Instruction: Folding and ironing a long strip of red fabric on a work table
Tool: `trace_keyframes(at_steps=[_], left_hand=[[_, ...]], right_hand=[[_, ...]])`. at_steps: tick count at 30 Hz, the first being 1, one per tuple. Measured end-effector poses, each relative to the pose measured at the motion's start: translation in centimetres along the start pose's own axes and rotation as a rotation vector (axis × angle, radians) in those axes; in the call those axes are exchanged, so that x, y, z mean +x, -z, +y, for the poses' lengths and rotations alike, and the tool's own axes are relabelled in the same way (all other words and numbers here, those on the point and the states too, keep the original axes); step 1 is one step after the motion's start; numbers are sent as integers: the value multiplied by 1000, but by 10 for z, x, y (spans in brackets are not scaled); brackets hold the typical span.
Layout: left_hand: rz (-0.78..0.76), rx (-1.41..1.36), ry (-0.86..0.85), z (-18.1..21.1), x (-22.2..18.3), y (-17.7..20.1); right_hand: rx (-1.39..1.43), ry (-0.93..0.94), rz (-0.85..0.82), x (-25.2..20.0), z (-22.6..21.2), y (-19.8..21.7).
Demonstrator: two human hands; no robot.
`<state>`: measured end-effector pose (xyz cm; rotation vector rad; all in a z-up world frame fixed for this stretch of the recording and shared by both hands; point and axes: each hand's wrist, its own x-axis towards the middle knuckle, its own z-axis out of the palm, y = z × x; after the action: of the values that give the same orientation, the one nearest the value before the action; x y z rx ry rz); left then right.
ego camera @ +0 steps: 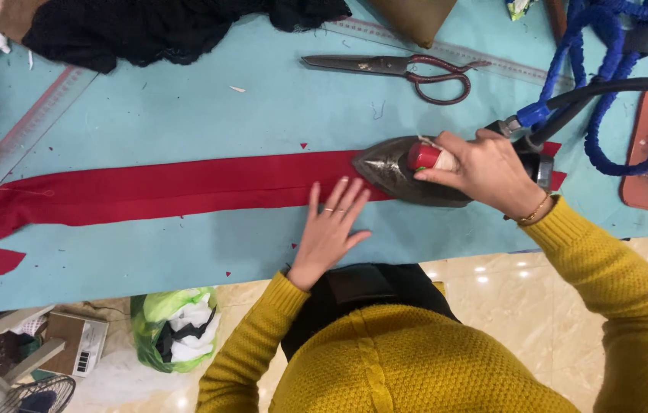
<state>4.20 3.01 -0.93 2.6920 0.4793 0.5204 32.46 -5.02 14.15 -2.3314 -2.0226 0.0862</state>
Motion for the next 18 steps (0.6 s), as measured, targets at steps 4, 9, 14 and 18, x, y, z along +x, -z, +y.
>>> trace_keyframes(at_steps=[4, 9, 14, 18], left_hand=[[19, 148, 305, -20, -24, 33], [83, 314, 612, -46, -56, 69], [125, 392, 635, -62, -74, 73], [126, 371, 680, -65, -79, 72]], right_hand=[[-10, 89, 24, 7, -19, -7], [9, 208, 71, 22, -43, -22], [29, 253, 67, 48, -82, -16], [61, 267, 73, 72, -113, -15]])
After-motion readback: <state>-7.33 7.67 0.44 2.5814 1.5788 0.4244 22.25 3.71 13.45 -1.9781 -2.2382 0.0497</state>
